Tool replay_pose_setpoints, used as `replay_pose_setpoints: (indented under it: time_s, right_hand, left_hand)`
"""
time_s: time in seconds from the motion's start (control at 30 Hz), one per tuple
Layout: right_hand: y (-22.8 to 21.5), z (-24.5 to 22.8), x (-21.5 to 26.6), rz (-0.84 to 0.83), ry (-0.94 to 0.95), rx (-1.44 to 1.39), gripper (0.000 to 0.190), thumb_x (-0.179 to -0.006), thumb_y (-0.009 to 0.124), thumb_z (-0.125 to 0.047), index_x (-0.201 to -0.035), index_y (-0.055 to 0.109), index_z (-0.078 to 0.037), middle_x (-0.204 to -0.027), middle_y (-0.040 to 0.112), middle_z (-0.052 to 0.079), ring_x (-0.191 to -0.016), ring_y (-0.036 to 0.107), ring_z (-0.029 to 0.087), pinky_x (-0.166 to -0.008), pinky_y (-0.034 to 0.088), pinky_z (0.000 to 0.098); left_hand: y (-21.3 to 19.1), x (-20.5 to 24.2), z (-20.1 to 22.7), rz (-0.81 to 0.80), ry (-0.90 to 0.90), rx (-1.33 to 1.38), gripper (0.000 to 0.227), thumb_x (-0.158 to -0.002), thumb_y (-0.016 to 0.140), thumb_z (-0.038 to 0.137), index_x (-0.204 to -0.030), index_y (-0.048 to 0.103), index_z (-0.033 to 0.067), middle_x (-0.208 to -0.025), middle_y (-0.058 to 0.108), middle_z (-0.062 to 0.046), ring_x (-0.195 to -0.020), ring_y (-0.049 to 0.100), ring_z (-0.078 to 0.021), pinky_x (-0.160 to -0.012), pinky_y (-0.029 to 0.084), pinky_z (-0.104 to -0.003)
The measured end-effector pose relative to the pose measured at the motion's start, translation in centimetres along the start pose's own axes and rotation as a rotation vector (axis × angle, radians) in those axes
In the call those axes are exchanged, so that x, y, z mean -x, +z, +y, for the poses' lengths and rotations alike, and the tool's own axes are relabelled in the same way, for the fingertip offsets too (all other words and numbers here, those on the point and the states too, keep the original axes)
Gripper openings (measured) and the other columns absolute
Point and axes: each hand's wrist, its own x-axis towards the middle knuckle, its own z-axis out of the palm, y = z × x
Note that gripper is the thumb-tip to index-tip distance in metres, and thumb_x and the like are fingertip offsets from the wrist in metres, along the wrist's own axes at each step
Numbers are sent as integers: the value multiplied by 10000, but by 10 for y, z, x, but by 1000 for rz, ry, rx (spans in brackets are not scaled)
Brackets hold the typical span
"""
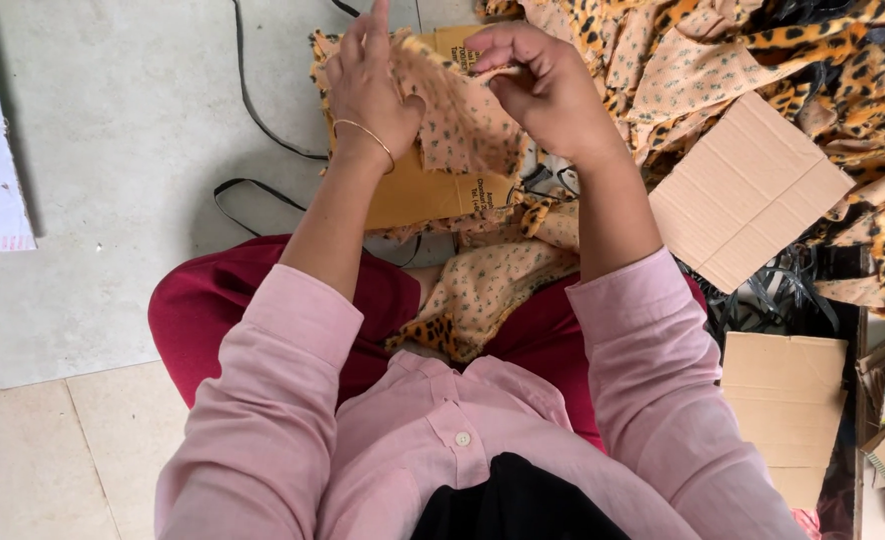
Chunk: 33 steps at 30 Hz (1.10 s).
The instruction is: The person sits on the floor and repeatedly folds small pieces of patterned fabric, stacking them into a neat pile. The person uses a piece of cardboard as a guide to align the fabric pieces during folding.
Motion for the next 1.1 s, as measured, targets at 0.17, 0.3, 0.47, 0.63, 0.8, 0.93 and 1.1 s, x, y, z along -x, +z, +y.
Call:
replay_pose_setpoints:
  time_s: [0.17,0.3,0.47,0.63,0.8,0.93,1.1]
  right_hand:
    - [8,84,7,398,109,-45,334,-1046,615,65,-1352,540,-45,-1227,642,97,-788,525,127,-600,488,238]
    - [23,139,40,462,442,-145,456,-1028,647,-62,-1425,430,-121,-1262,655,145,-817,633,177,-686,564,381]
    - [30,122,52,527,732,121,489,-968,708,-354,-1352,560,-91,-1073,579,39,-892,567,174,-773,545,380]
    - [33,114,53,418,918,24,352,-972,674,-474,-1025,733,-131,-590,413,-42,-561,413,116,-613,411,378]
    - [38,146,55,622,729,-45,138,-927,764,-245,-947,692,-129,-856,664,5,-788,633,175,-720,567,428]
    - [34,127,38,648,690,-98,102,-958,732,-177,-1013,687,-103,-857,672,10,-782,649,144,-714,580,336]
    - [45,127,19,611,706,63,307,-964,705,-270,-1199,713,-73,-785,738,-19,-683,695,105,-623,621,293]
  left_hand:
    - [-1,-7,5,-95,-162,-93,735,-919,693,292,-1551,324,226,-1438,429,-118,-1306,403,-429,-949,450,-561]
    - [4,-7,6,-178,-236,-296,730,-917,751,358,-1519,362,222,-1441,419,-151,-1311,384,-420,-963,428,-543]
    - [12,-9,5,-116,-188,-326,545,-945,669,416,-1436,493,258,-1288,476,-123,-1215,422,-390,-920,418,-521]
    - [28,-25,-9,-130,-196,-410,518,-985,624,475,-1434,514,241,-1249,431,-102,-1182,399,-358,-930,396,-500]
    - [37,-33,-18,12,-150,-391,247,-915,724,432,-1028,680,217,-1117,526,-72,-1099,470,-328,-899,420,-474]
    - [11,-27,-9,-17,-195,-179,240,-881,650,276,-727,476,216,-677,498,51,-647,494,-208,-614,388,-408]
    - [3,-12,-22,-68,-312,-19,149,-931,687,294,-857,591,206,-768,641,43,-689,605,-188,-533,447,-382]
